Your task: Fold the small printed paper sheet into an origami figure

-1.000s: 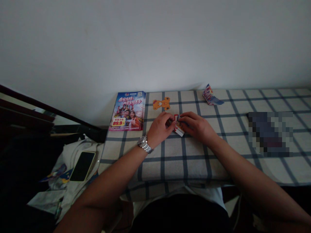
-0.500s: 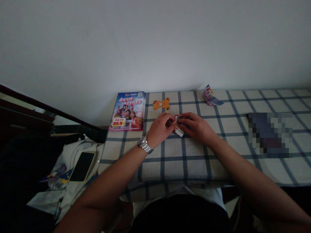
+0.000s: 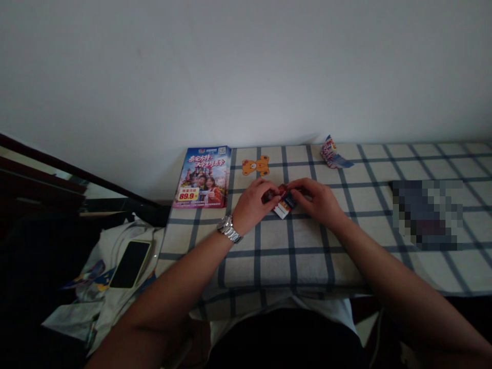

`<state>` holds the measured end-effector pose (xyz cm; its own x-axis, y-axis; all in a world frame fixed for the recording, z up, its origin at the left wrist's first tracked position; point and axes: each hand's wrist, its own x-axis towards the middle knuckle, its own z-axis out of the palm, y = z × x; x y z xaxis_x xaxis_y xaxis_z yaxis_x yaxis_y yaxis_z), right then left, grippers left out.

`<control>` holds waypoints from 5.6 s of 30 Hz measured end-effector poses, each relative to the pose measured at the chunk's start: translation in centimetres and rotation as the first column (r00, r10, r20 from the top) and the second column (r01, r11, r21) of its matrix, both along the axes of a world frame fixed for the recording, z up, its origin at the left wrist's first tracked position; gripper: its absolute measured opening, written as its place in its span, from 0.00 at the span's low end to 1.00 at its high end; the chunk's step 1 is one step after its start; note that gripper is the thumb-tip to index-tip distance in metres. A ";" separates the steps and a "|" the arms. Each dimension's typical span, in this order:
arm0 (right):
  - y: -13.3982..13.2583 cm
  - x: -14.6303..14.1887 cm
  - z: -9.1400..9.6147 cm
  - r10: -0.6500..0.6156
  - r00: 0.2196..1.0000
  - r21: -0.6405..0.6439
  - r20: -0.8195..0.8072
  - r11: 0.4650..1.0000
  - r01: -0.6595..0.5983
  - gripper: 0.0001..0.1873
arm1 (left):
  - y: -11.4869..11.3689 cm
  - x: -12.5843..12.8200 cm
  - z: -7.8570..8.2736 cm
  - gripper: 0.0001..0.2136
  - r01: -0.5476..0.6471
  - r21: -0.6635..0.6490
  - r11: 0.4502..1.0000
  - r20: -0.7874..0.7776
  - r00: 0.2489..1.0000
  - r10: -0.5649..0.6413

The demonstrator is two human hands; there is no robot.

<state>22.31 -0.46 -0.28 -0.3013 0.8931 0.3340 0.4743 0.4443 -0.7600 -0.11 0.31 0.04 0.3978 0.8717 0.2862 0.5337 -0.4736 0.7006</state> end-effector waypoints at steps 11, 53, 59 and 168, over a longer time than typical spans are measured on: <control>0.5 0.4 -1.2 -0.084 0.994 -0.099 -0.076 0.992 0.077 0.15 | -0.1 0.0 0.2 0.03 0.047 0.025 0.999 0.041 0.998 -0.048; 0.2 0.1 0.0 -0.145 0.917 -0.288 -0.370 0.957 0.035 0.16 | 0.0 -0.5 -0.1 0.04 -0.028 0.238 0.971 0.148 0.989 -0.007; 0.0 0.0 0.4 -0.121 0.901 -0.415 -0.416 0.907 -0.070 0.19 | 0.1 -0.6 0.2 0.07 0.078 0.321 0.944 -0.026 0.997 -0.073; -0.7 -1.4 0.1 -0.044 0.879 0.266 0.475 0.959 -0.096 0.13 | 0.3 0.1 -0.8 0.15 -0.010 0.114 0.993 -0.037 0.999 0.014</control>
<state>20.92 -1.14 -0.19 -0.5067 0.7764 0.3748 0.7292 0.6179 -0.2941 -0.02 0.61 -0.79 0.3997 0.8392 0.3689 0.5649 -0.5424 0.6219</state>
